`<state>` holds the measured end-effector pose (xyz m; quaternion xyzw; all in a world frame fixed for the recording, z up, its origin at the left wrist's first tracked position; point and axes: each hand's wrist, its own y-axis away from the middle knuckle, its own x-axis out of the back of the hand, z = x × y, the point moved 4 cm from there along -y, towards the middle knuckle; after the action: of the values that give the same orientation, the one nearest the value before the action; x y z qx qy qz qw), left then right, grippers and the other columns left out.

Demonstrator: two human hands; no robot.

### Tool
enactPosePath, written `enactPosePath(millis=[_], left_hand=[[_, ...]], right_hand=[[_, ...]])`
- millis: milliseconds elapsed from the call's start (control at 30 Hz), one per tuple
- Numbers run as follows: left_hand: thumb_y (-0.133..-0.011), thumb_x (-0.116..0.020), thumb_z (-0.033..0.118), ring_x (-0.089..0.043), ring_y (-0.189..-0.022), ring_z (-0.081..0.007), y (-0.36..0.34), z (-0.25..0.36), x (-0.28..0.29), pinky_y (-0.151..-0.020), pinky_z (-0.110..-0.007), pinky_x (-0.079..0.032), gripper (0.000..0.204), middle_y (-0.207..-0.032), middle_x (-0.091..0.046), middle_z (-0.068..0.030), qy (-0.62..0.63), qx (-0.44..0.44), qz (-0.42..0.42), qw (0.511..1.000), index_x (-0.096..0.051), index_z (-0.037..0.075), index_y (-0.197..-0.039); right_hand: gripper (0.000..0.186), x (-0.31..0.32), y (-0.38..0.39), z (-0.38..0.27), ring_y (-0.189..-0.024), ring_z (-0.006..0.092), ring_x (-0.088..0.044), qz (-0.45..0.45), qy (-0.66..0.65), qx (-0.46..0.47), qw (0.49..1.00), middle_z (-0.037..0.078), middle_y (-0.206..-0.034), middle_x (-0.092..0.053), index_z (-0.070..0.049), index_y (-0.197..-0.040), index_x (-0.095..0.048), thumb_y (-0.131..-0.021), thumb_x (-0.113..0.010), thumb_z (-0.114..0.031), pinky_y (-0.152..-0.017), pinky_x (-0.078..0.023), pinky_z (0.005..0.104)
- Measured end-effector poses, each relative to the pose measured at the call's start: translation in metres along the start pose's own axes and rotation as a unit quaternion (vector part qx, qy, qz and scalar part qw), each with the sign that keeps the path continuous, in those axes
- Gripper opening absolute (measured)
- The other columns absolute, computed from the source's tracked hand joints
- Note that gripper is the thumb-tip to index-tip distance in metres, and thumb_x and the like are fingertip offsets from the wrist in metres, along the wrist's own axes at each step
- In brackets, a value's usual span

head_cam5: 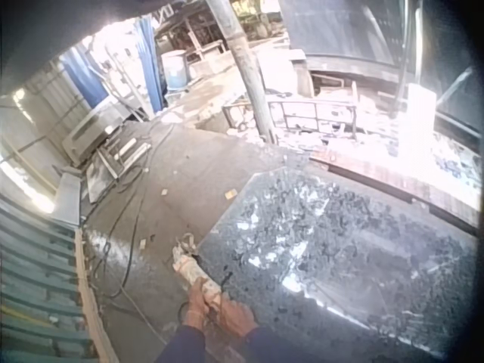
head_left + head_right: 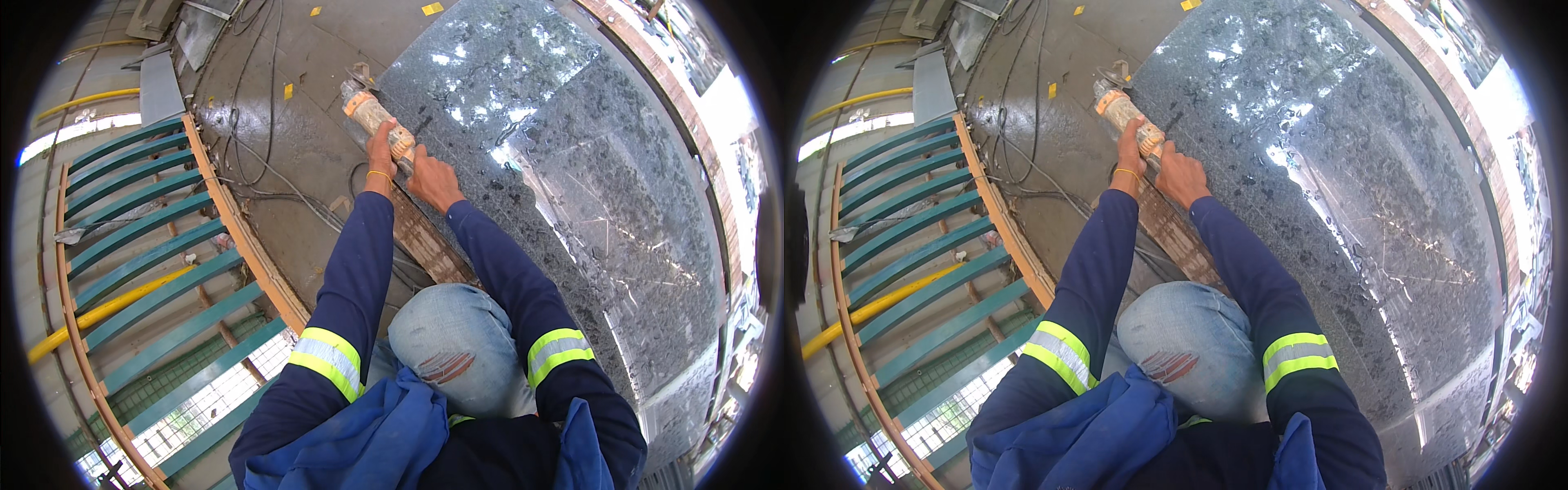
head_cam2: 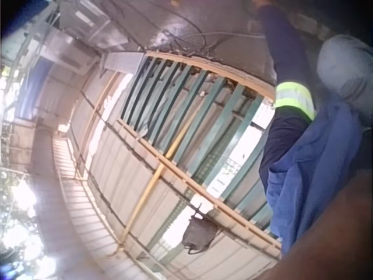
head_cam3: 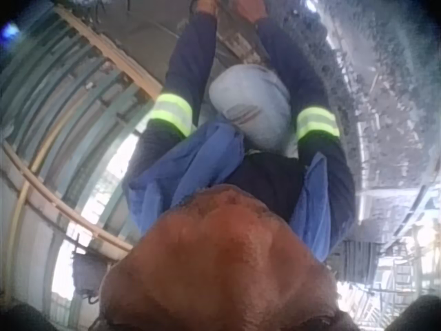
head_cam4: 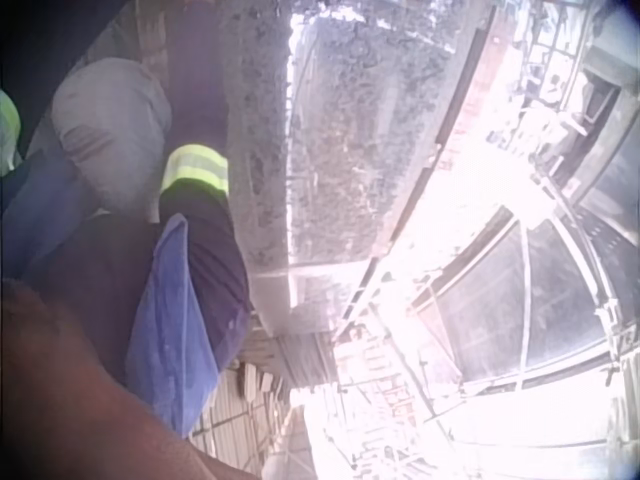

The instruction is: The person uses an angle grinder to grind the surface of a large stone slab. They move the tool along the slab's surface, creating dust and visible marks.

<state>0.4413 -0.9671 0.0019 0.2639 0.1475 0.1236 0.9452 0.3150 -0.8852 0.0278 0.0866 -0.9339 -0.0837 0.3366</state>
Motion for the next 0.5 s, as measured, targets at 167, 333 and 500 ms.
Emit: enactPosePath(millis=[167,333,500], left_hand=[[-0.084,-0.073,0.025,-0.071,-0.077,-0.0341,-0.010,0.000,0.008,-0.070,-0.046,-0.061,0.047,-0.092,-0.064,-0.0169,-0.011,-0.011,-0.005,1.000,-0.053,-0.003,-0.117],[-0.083,-0.076,0.022,-0.067,-0.077,-0.0230,-0.006,-0.003,0.001,-0.070,-0.039,-0.058,0.039,-0.092,-0.064,-0.0092,-0.003,0.012,0.000,1.000,-0.061,0.000,-0.111],[-0.082,-0.075,0.022,-0.067,-0.077,-0.0242,-0.018,0.000,0.004,-0.071,-0.041,-0.058,0.037,-0.093,-0.063,-0.0093,-0.003,0.025,-0.012,1.000,-0.060,0.001,-0.109]], right_hand=[[0.030,0.005,0.002,-0.009,-0.085,0.0472,-0.072,-0.012,-0.004,-0.006,1.000,0.032,-0.088,-0.071,0.005,-0.106,-0.048,-0.082,-0.061,-0.007,-0.077,-0.057,0.0535],[0.033,0.002,-0.001,0.001,-0.083,0.0494,-0.070,0.009,-0.017,-0.003,1.000,0.033,-0.088,-0.069,0.005,-0.105,-0.046,-0.081,-0.064,-0.010,-0.074,-0.057,0.0554],[0.035,0.000,-0.005,-0.002,-0.084,0.0488,-0.071,0.002,-0.024,-0.002,1.000,0.033,-0.089,-0.069,0.006,-0.106,-0.046,-0.079,-0.064,-0.008,-0.073,-0.057,0.0545]])
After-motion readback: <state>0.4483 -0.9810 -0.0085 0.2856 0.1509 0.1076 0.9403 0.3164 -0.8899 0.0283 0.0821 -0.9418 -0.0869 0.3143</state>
